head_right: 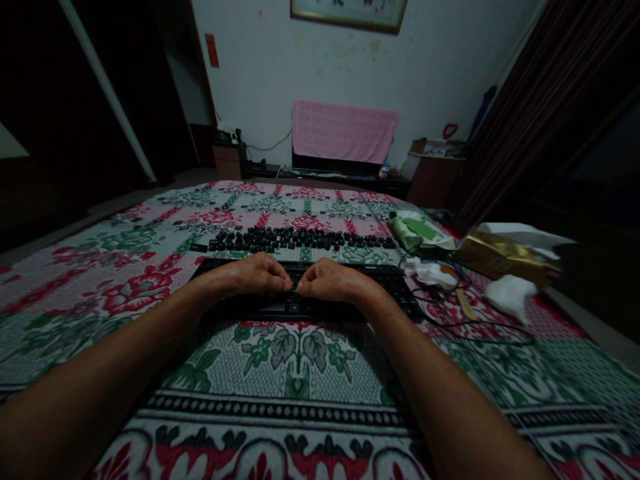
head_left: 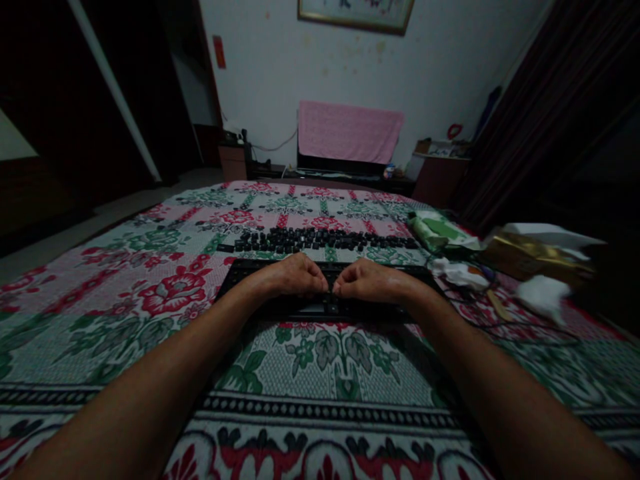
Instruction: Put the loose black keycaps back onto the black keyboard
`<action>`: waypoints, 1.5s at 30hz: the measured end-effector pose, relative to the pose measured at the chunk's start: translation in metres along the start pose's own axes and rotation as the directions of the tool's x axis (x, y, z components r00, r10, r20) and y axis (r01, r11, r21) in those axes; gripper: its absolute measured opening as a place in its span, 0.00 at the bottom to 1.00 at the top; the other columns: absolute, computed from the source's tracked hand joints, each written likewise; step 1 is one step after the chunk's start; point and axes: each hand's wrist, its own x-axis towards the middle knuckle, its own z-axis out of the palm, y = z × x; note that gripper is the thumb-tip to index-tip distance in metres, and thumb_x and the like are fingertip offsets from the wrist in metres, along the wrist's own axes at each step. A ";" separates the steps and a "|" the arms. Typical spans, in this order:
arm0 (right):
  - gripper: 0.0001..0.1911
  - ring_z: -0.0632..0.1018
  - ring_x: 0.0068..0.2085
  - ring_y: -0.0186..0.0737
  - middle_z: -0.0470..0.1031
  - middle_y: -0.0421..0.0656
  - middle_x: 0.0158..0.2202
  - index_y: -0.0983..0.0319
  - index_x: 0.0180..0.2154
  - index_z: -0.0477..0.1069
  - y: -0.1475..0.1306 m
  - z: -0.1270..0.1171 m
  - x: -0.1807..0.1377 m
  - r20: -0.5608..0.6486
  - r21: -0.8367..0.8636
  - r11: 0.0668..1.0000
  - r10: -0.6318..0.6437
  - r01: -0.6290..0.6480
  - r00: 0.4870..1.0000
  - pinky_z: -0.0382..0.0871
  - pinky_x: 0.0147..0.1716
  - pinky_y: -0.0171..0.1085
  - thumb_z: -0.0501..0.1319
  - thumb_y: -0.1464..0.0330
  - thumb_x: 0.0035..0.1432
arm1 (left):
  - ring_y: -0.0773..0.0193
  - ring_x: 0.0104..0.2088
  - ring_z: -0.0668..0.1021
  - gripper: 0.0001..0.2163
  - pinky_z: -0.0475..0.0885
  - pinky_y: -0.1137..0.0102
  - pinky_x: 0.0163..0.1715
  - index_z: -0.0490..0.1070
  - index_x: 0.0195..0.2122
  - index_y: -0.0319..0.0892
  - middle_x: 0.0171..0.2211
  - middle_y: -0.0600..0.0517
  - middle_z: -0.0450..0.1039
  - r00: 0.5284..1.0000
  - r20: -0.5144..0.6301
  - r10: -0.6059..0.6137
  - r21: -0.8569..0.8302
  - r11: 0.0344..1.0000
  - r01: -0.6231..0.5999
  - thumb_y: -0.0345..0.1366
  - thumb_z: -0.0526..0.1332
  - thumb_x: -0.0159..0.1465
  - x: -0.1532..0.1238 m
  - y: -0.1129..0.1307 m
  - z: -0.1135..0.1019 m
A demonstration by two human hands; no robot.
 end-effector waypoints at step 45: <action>0.09 0.65 0.18 0.25 0.64 0.37 0.20 0.64 0.27 0.67 0.000 0.001 0.003 0.019 -0.007 1.000 -0.007 0.007 1.000 0.62 0.17 0.26 0.56 0.65 0.43 | 0.73 0.16 0.64 0.11 0.59 0.78 0.15 0.70 0.25 0.38 0.15 0.56 0.63 0.998 -0.048 -0.040 0.181 0.982 0.048 0.40 0.58 0.44 0.010 0.001 0.014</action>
